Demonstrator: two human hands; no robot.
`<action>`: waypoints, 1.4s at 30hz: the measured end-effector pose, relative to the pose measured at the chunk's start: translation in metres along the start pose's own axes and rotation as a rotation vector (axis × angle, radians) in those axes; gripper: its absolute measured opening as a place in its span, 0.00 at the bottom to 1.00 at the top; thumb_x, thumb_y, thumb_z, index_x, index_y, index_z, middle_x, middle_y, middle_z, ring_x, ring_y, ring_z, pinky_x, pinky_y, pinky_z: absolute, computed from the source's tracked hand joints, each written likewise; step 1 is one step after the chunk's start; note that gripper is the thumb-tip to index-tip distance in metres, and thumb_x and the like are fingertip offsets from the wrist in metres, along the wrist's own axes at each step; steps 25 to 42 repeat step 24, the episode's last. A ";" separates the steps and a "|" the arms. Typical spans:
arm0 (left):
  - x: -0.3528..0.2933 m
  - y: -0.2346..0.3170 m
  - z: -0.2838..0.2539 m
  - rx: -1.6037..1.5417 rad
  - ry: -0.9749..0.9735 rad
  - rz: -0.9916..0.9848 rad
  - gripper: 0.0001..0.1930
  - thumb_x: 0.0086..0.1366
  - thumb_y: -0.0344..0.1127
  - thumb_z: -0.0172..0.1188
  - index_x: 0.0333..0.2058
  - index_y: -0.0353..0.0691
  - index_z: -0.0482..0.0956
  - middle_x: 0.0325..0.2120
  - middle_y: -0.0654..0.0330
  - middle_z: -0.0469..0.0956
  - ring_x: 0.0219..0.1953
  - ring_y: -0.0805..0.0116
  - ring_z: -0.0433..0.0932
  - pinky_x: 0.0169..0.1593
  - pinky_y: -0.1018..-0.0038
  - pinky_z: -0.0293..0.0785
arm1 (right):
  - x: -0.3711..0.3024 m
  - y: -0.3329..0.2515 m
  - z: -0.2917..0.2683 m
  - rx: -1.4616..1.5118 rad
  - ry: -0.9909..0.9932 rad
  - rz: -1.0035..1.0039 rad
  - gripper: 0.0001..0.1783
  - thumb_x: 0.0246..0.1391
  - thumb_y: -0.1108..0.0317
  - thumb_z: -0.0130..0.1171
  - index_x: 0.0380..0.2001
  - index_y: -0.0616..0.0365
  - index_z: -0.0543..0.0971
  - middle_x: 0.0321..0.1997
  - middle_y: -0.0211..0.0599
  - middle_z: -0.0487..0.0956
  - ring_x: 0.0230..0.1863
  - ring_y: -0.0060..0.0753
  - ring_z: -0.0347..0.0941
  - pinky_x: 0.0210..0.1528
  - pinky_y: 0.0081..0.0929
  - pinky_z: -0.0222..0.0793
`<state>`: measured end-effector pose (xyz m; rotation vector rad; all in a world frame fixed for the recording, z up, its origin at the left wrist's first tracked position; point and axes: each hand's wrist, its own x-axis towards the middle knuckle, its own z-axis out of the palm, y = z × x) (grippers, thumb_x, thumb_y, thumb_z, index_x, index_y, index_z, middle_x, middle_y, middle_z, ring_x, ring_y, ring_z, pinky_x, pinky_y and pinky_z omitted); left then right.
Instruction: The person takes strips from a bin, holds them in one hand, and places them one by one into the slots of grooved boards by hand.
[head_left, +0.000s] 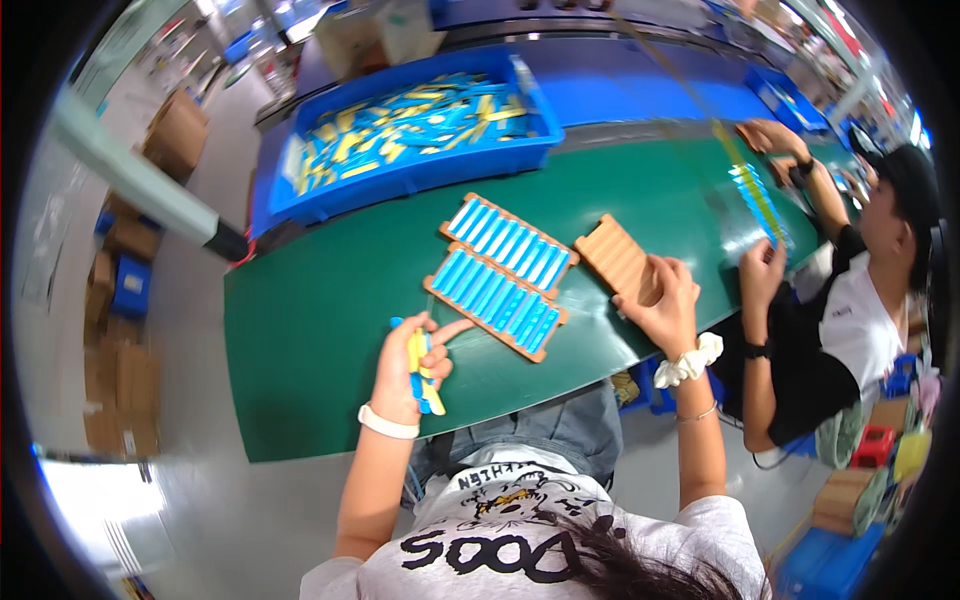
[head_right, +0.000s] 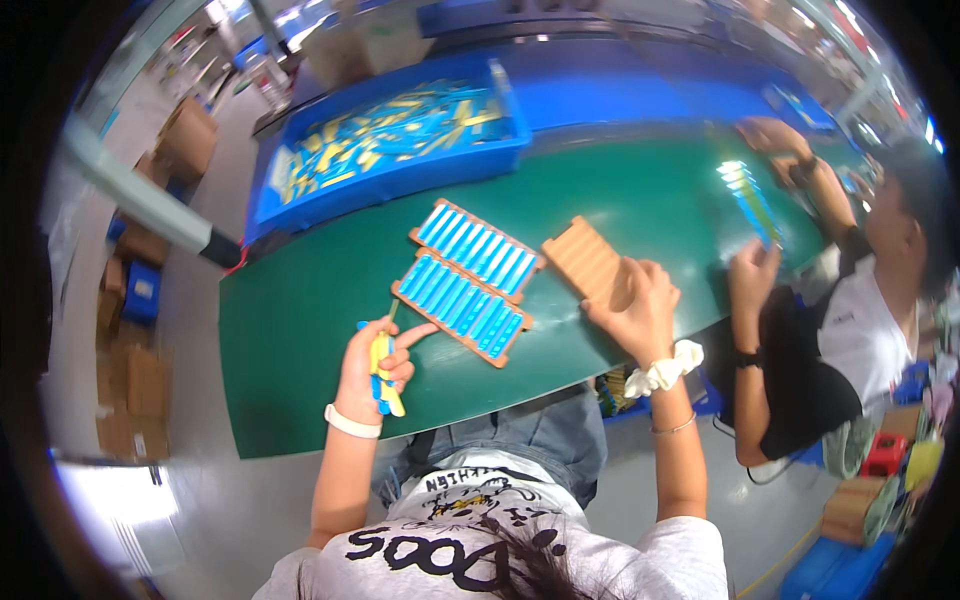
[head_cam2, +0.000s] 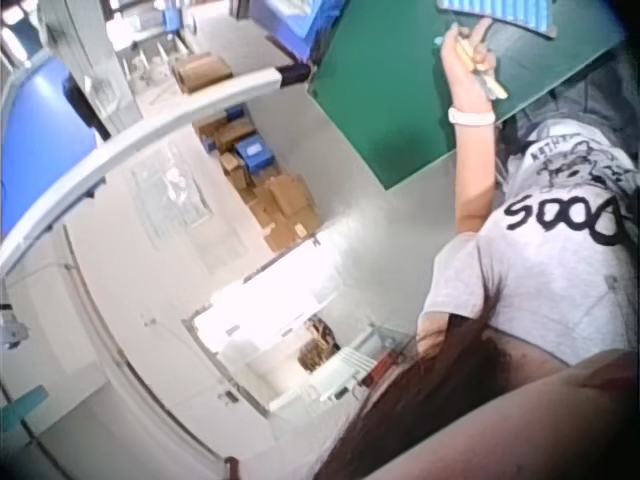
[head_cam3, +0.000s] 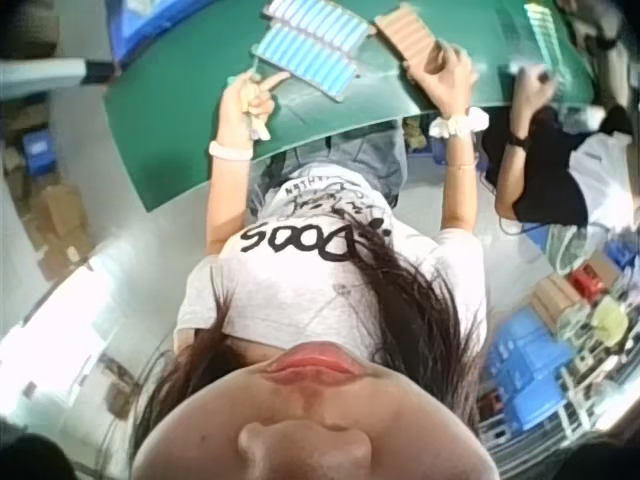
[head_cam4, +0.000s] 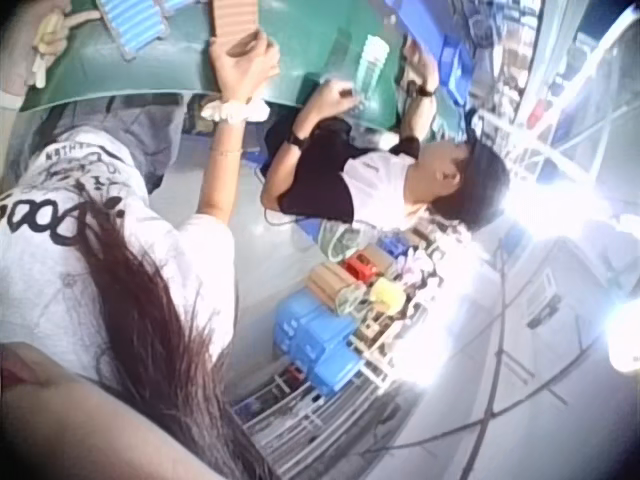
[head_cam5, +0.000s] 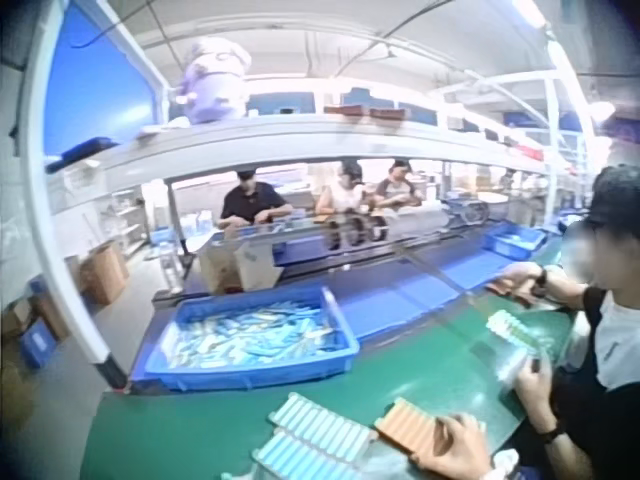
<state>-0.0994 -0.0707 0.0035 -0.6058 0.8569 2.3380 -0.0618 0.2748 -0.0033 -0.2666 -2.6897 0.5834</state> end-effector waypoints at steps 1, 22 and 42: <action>0.009 0.002 0.004 -0.024 0.001 -0.004 0.09 0.64 0.38 0.50 0.29 0.39 0.68 0.53 0.30 0.64 0.09 0.83 0.56 0.13 0.83 0.59 | -0.012 0.004 -0.007 0.014 0.020 0.016 0.41 0.28 0.51 0.71 0.47 0.65 0.74 0.46 0.46 0.71 0.50 0.46 0.65 0.54 0.39 0.56; -0.024 0.047 -0.028 -0.108 0.040 0.390 0.08 0.65 0.38 0.51 0.29 0.43 0.71 0.52 0.43 0.70 0.08 0.82 0.57 0.11 0.83 0.60 | -0.057 -0.116 0.034 0.346 -0.374 -0.666 0.42 0.30 0.52 0.69 0.49 0.66 0.72 0.46 0.42 0.71 0.48 0.42 0.65 0.51 0.32 0.59; -0.042 0.045 -0.049 -0.087 0.127 0.408 0.09 0.64 0.41 0.53 0.29 0.43 0.70 0.51 0.44 0.71 0.08 0.80 0.59 0.10 0.81 0.60 | -0.043 -0.128 0.035 0.226 -0.411 -0.772 0.44 0.31 0.48 0.70 0.52 0.61 0.72 0.47 0.42 0.71 0.49 0.42 0.66 0.52 0.40 0.58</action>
